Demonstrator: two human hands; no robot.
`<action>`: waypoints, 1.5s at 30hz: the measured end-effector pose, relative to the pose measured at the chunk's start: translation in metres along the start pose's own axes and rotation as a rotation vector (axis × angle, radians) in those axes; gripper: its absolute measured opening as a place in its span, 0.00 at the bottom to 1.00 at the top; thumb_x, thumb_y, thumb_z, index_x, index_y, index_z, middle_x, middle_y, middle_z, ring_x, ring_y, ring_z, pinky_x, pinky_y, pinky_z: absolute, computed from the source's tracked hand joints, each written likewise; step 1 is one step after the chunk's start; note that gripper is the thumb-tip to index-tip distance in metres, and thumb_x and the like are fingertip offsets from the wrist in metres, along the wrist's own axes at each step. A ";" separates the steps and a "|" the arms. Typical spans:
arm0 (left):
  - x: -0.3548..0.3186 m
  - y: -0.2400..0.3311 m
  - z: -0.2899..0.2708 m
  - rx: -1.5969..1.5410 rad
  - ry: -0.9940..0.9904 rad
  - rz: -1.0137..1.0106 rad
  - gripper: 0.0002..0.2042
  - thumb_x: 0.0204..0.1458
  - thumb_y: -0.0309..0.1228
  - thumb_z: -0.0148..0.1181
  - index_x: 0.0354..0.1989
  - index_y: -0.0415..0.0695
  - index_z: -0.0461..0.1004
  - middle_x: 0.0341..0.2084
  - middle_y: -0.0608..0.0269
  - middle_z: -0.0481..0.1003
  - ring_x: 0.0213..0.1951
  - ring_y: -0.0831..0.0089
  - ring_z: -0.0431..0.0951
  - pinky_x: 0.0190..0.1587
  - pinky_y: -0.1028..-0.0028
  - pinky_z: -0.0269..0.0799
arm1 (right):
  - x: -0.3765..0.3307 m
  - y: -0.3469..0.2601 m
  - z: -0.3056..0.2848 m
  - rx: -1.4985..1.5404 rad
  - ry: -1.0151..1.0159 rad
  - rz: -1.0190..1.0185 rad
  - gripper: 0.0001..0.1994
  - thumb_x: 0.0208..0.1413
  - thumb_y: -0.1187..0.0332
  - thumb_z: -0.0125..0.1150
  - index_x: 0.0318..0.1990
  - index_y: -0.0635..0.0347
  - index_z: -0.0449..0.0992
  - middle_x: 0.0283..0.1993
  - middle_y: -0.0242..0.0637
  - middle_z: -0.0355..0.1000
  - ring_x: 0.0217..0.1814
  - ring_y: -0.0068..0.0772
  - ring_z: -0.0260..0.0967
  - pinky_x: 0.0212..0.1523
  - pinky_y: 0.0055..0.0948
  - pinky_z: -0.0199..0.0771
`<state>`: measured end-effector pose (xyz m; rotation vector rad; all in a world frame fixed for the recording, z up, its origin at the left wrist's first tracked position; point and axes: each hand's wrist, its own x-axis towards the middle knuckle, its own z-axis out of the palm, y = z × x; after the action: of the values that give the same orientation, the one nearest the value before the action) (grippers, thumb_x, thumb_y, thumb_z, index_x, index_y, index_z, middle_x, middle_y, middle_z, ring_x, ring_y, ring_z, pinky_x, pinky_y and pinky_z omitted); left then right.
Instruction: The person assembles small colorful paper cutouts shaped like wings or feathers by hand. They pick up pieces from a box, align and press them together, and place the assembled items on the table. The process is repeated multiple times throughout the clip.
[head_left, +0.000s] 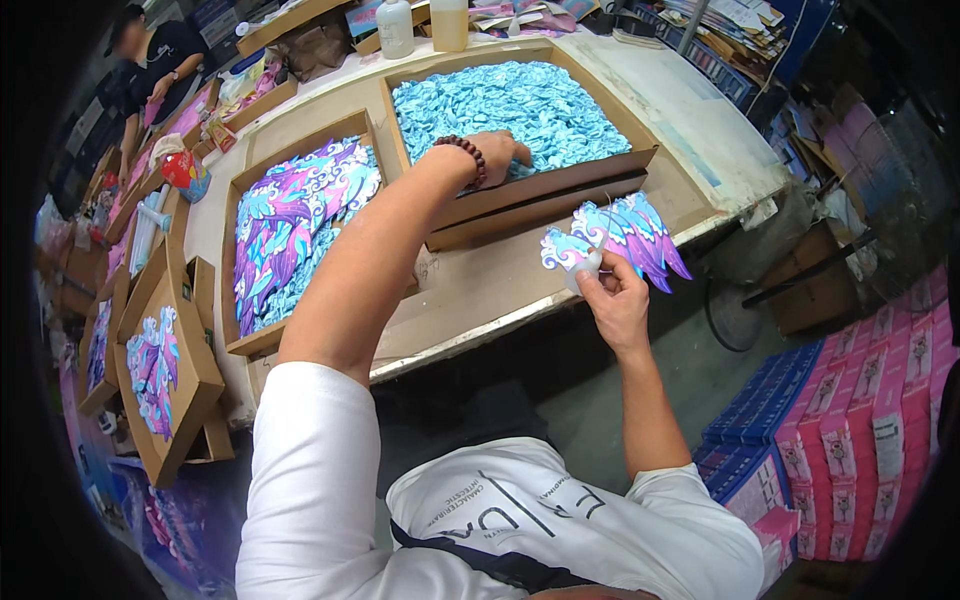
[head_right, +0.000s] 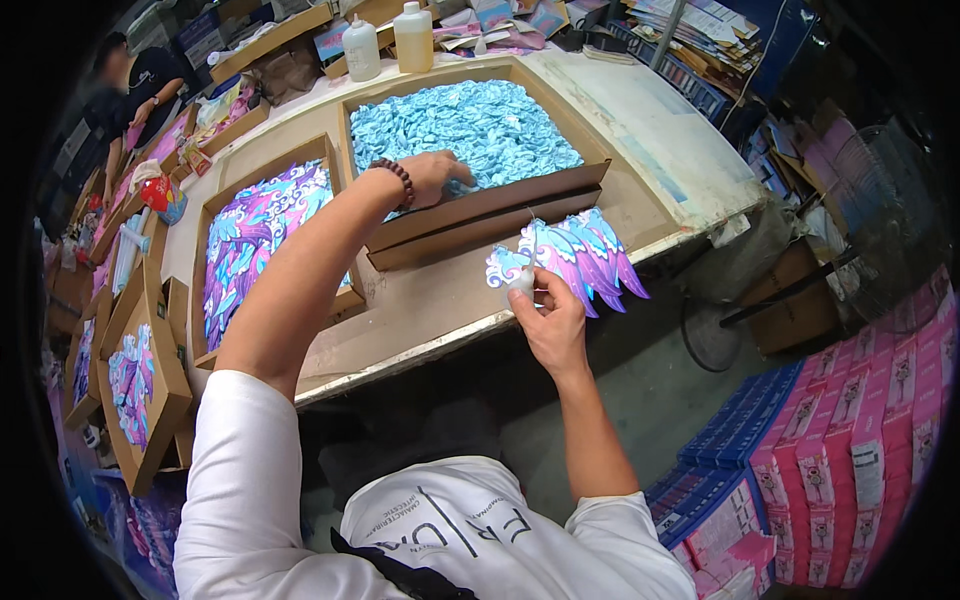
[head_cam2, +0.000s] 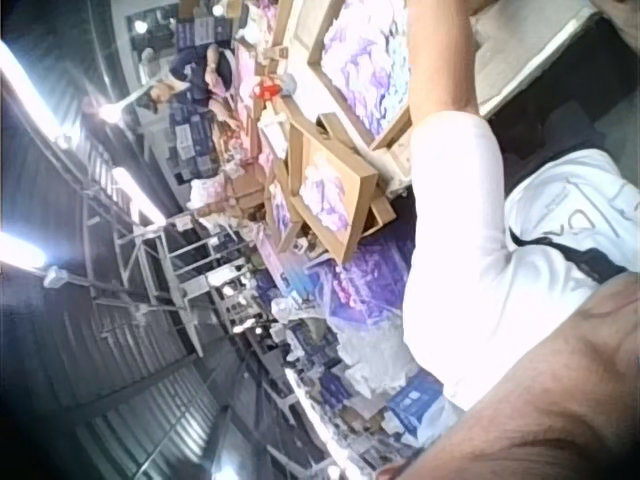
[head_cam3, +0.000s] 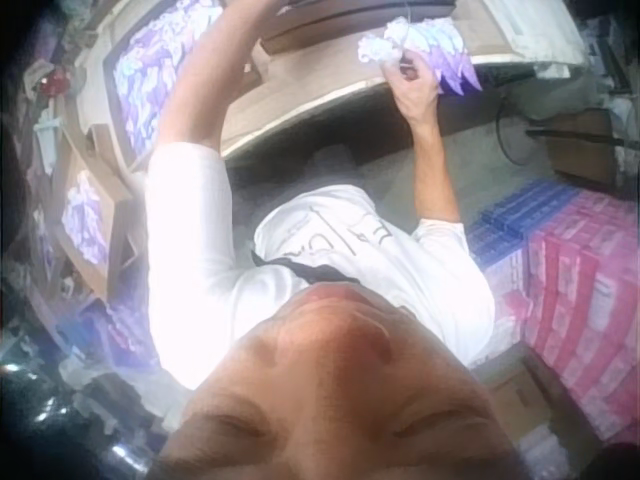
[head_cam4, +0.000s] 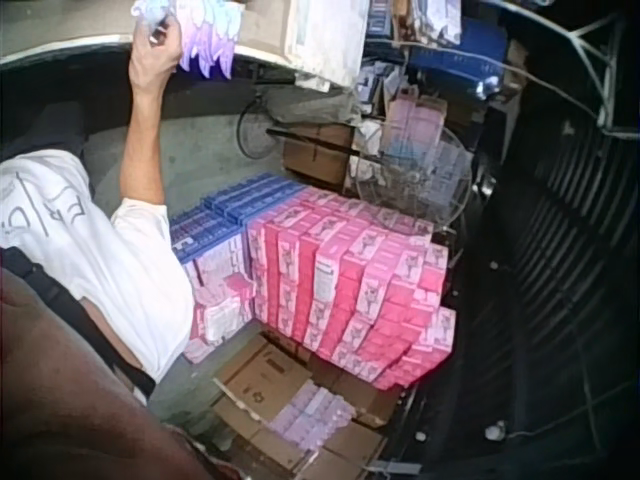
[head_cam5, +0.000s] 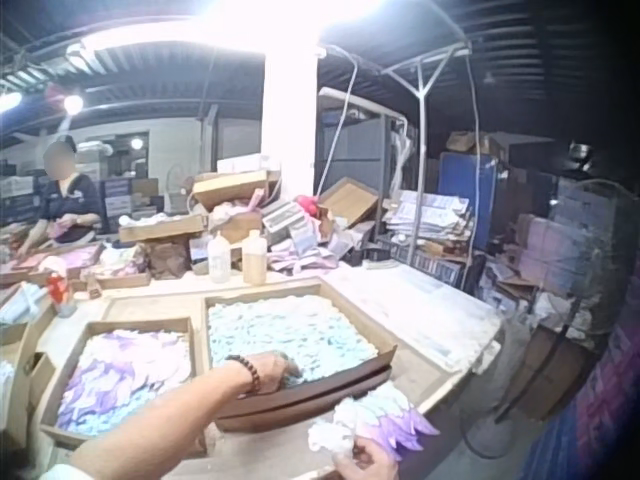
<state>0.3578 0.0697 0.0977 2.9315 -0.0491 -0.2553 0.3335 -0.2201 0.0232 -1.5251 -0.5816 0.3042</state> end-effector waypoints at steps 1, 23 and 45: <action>-0.004 -0.004 0.003 0.026 0.032 -0.019 0.22 0.46 0.20 0.57 0.51 0.53 0.75 0.54 0.48 0.70 0.53 0.51 0.72 0.55 0.61 0.70 | -0.001 0.001 0.000 0.004 -0.002 -0.006 0.17 0.55 0.74 0.63 0.51 0.71 0.72 0.42 0.37 0.75 0.40 0.23 0.73 0.37 0.21 0.76; -0.122 0.041 0.056 -1.580 0.513 -0.177 0.08 0.58 0.23 0.55 0.46 0.41 0.72 0.34 0.63 0.74 0.31 0.78 0.74 0.31 0.81 0.72 | 0.001 0.001 0.007 0.224 -0.004 0.059 0.17 0.57 0.71 0.62 0.52 0.70 0.70 0.43 0.38 0.73 0.36 0.23 0.74 0.33 0.25 0.80; -0.188 0.049 0.152 -0.377 0.647 -0.083 0.18 0.48 0.19 0.60 0.51 0.37 0.71 0.53 0.46 0.70 0.55 0.47 0.69 0.58 0.60 0.66 | -0.015 0.032 0.057 0.222 -0.121 0.102 0.19 0.55 0.76 0.62 0.53 0.73 0.69 0.40 0.32 0.72 0.40 0.17 0.69 0.41 0.20 0.71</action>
<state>0.1456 0.0018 -0.0075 2.5024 0.1938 0.6059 0.2958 -0.1782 -0.0141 -1.3306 -0.5467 0.5259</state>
